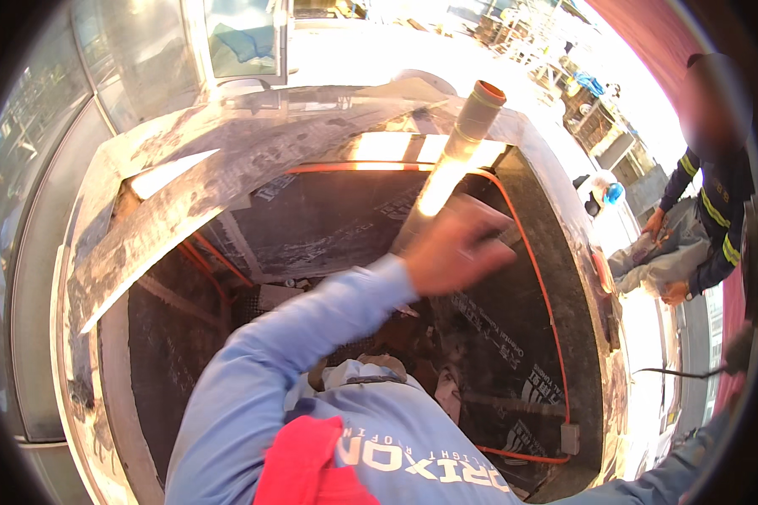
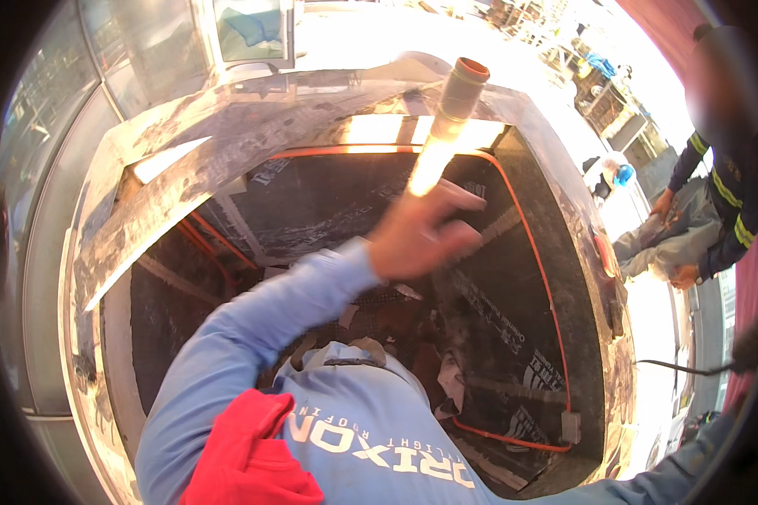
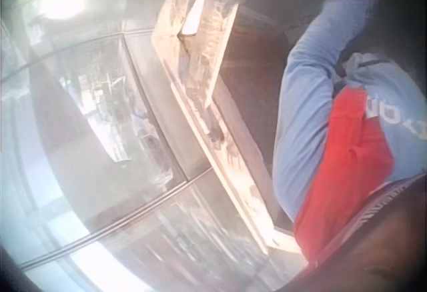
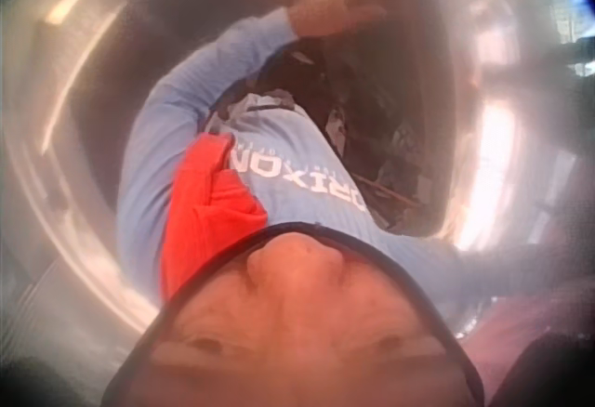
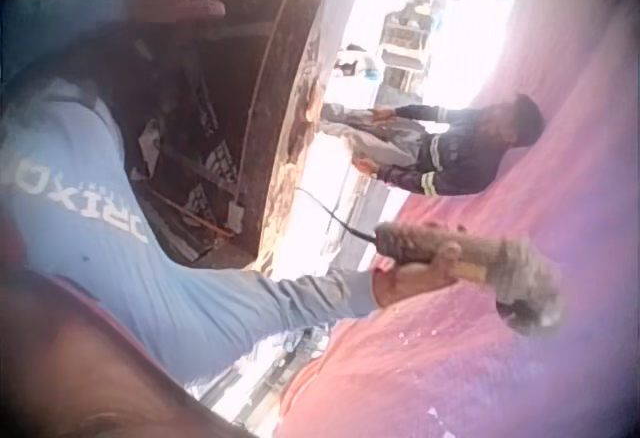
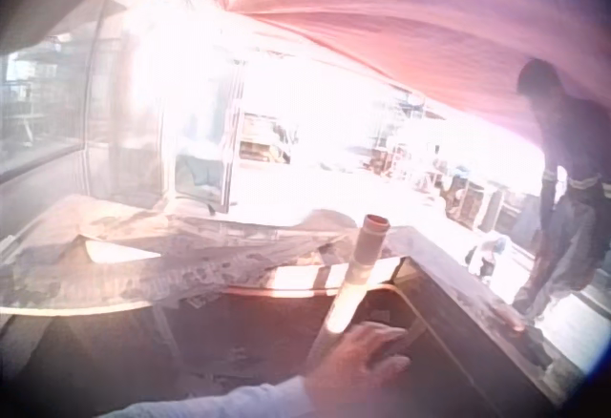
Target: The person measures a metal beam with a ruler, marks it, and then uses an angle grinder to cut the beam. The person handles the beam and the grinder with both hands while working on a construction site.
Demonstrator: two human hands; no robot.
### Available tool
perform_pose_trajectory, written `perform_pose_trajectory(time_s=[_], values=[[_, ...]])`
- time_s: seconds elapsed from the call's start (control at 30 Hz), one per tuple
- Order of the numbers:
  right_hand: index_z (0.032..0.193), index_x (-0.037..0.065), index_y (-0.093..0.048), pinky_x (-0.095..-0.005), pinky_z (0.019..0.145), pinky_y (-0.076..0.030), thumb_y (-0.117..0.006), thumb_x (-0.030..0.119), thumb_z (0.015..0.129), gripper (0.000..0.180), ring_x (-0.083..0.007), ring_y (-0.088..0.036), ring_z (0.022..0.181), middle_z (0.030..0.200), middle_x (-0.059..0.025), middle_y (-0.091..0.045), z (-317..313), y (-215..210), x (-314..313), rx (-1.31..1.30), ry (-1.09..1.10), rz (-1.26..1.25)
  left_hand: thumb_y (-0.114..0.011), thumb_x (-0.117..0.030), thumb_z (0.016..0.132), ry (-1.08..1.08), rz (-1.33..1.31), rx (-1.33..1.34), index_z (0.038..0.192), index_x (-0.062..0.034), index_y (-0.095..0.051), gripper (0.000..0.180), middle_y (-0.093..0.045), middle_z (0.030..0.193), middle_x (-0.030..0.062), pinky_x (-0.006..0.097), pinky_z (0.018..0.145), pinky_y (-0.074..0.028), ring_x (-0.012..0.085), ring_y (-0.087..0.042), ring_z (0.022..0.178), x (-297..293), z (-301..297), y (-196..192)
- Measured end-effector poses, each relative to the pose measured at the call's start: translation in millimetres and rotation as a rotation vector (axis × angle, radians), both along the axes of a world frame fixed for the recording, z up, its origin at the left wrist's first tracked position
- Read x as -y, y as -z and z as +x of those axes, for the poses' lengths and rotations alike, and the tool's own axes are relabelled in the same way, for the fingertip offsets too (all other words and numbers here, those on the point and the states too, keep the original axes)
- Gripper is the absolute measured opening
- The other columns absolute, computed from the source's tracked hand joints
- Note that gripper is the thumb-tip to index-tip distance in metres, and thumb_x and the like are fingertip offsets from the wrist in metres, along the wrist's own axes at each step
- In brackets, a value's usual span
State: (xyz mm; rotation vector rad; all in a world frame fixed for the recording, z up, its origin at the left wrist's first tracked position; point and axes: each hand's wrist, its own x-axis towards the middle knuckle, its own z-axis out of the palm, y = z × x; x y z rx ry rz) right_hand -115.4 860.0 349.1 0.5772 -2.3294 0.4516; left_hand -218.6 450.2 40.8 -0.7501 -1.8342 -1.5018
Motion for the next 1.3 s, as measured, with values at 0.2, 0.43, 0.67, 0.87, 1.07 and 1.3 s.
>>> perform_pose_trajectory(time_s=[0.2, 0.43, 0.67, 0.87, 1.07, 1.3], values=[[0.108, 0.001, -0.068, -0.031, 0.066, -0.053, -0.084, 0.026, 0.091, 0.034, -0.0108, -0.06, 0.075, 0.087, -0.0016, -0.067, -66.9, 211.5, 193.1, 0.897, -0.567, -0.259, -0.075, -0.06, 0.094, 0.374, 0.716, 0.183, 0.158, -0.0033, -0.039, 0.093, -0.059, 0.142, 0.0166, 0.046, 0.113, -0.045, 0.0265, -0.056, 0.136, -66.7, 76.9, 2.8], [0.141, -0.003, -0.052, -0.0374, 0.094, -0.056, -0.088, 0.023, 0.073, 0.081, -0.0205, -0.069, 0.104, 0.123, -0.014, -0.067, -19.8, 389.5, 279.1, 1.566, -1.019, -0.249, -0.057, -0.076, 0.096, 0.085, 1.276, 0.774, 0.139, -0.0047, -0.055, 0.083, -0.064, 0.124, 0.0099, 0.037, 0.095, -0.056, 0.0163, -0.064, 0.114, -4.3, 183.5, 145.0], [0.14, -0.005, -0.049, -0.0356, 0.078, -0.06, -0.084, 0.027, 0.078, 0.078, -0.0231, -0.072, 0.088, 0.112, -0.0152, -0.068, -27.7, 396.1, 321.4, 2.102, -1.307, -0.148, -0.041, -0.083, 0.098, -0.021, 1.631, 0.382, 0.139, -0.0123, -0.058, 0.084, -0.065, 0.118, 0.0043, 0.038, 0.091, -0.055, 0.0171, -0.065, 0.103, 21.6, 218.8, 103.8], [0.138, -0.005, -0.051, -0.0331, 0.078, -0.058, -0.081, 0.022, 0.083, 0.068, -0.0171, -0.069, 0.088, 0.113, -0.0106, -0.067, -17.4, 405.8, 336.4, 2.099, -1.379, 0.025, -0.047, -0.066, 0.1, -0.275, 1.86, 0.238, 0.12, -0.0159, -0.068, 0.058, -0.07, 0.107, 0.0071, 0.046, 0.086, -0.055, 0.0258, -0.067, 0.097, 27.8, 243.8, 127.7], [0.135, -0.004, -0.052, -0.0334, 0.076, -0.059, -0.077, 0.012, 0.085, 0.058, -0.0168, -0.069, 0.086, 0.111, -0.0111, -0.067, -41.4, 403.8, 329.2, 1.93, -1.467, -0.013, -0.042, -0.054, 0.099, -0.417, 1.808, 0.367, 0.129, -0.011, -0.066, 0.058, -0.072, 0.11, 0.0138, 0.053, 0.086, -0.057, 0.0373, -0.07, 0.094, 33.7, 211.2, 89.7], [0.127, -0.003, -0.055, -0.0341, 0.073, -0.06, -0.077, 0.009, 0.086, 0.048, -0.017, -0.07, 0.08, 0.1, -0.0094, -0.069, -80.8, 386.1, 321.1, 1.898, -1.343, -0.385, -0.036, -0.076, 0.1, -0.16, 1.504, 0.507, 0.132, -0.0093, -0.065, 0.079, -0.073, 0.114, 0.0132, 0.049, 0.092, -0.058, 0.0329, -0.071, 0.102, 62.7, 124.8, 90.5]])
